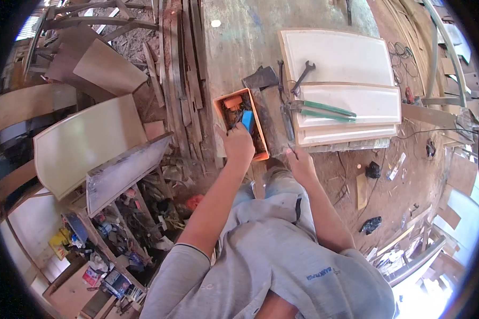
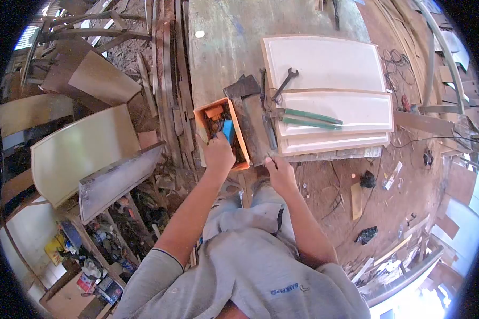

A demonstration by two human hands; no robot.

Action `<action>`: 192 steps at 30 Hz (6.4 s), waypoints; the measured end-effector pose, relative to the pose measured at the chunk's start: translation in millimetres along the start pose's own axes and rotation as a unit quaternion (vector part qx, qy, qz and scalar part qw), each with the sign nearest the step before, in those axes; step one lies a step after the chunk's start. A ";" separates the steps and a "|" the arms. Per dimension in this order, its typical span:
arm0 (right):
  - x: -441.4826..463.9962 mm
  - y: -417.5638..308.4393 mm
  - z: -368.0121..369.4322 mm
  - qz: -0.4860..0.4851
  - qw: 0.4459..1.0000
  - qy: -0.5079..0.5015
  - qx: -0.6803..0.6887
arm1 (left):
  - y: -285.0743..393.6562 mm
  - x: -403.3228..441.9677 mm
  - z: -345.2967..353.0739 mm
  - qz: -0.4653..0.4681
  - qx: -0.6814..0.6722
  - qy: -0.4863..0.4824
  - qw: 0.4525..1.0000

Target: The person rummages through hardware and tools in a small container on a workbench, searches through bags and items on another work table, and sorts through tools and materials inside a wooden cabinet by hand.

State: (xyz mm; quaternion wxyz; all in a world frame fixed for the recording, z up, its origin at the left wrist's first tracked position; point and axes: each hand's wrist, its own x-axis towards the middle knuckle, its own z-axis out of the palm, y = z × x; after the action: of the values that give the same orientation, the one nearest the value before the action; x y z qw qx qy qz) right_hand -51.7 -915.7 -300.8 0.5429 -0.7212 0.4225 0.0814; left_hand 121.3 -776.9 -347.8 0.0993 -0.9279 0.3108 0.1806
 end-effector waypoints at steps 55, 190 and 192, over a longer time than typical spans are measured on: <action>100.8 -83.7 77.8 -0.467 0.657 -0.164 -0.569 | -114.6 -90.7 12.9 -0.147 -0.732 0.045 0.664; 111.0 -66.4 119.2 -0.470 0.700 -0.156 -0.515 | -98.2 -90.0 3.5 -0.178 -0.712 0.049 0.677; 108.6 -81.6 118.1 -0.423 0.729 -0.171 -0.510 | -98.5 -91.1 1.4 -0.192 -0.706 0.039 0.681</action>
State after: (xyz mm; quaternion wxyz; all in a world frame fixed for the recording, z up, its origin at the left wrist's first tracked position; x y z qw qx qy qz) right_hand 114.0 -867.3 -352.0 0.1343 -0.9676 -0.1314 0.1687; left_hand 113.8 -649.7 -305.9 -0.5644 -0.7686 -0.0905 0.2872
